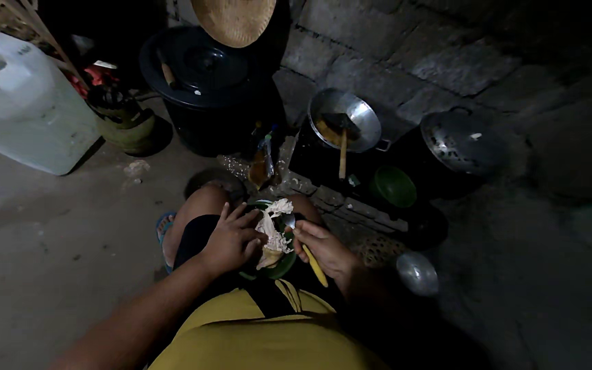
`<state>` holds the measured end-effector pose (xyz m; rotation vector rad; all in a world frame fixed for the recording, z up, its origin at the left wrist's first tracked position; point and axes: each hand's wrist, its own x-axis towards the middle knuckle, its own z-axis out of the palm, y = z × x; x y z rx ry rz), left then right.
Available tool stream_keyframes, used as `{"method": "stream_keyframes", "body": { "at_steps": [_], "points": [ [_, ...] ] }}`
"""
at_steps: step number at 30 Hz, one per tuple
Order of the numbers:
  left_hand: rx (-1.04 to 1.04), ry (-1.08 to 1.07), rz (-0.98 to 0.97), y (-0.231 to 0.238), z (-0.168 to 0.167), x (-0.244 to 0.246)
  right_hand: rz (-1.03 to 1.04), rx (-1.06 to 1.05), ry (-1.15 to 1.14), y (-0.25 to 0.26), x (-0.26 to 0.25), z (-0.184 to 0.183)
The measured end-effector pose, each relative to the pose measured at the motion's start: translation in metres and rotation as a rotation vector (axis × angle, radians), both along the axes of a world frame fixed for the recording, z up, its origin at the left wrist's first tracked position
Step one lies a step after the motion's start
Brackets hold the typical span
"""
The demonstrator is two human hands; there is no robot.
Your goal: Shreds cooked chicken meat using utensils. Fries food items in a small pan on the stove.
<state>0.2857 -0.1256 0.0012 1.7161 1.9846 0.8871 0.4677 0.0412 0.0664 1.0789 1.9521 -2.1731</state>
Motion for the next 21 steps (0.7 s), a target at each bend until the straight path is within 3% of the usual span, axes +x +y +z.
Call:
{"method": "stream_keyframes", "body": {
  "at_steps": [4, 10, 15, 21],
  "points": [
    [0.129, -0.076, 0.066, 0.002, 0.012, 0.009, -0.185, 0.058, 0.097, -0.012, -0.016, 0.005],
    [-0.133, -0.476, 0.121, 0.004, 0.049, 0.015, -0.332, 0.064, 0.19, -0.038, -0.044, 0.005],
    [-0.213, -0.47, 0.1, 0.009, 0.048, 0.02, -0.369, -0.026, 0.196, -0.051, -0.056, 0.013],
    [-0.167, -0.483, 0.089, 0.012, 0.041, 0.024, -0.363, -0.071, 0.236, -0.049, -0.054, 0.012]
  ]
}}
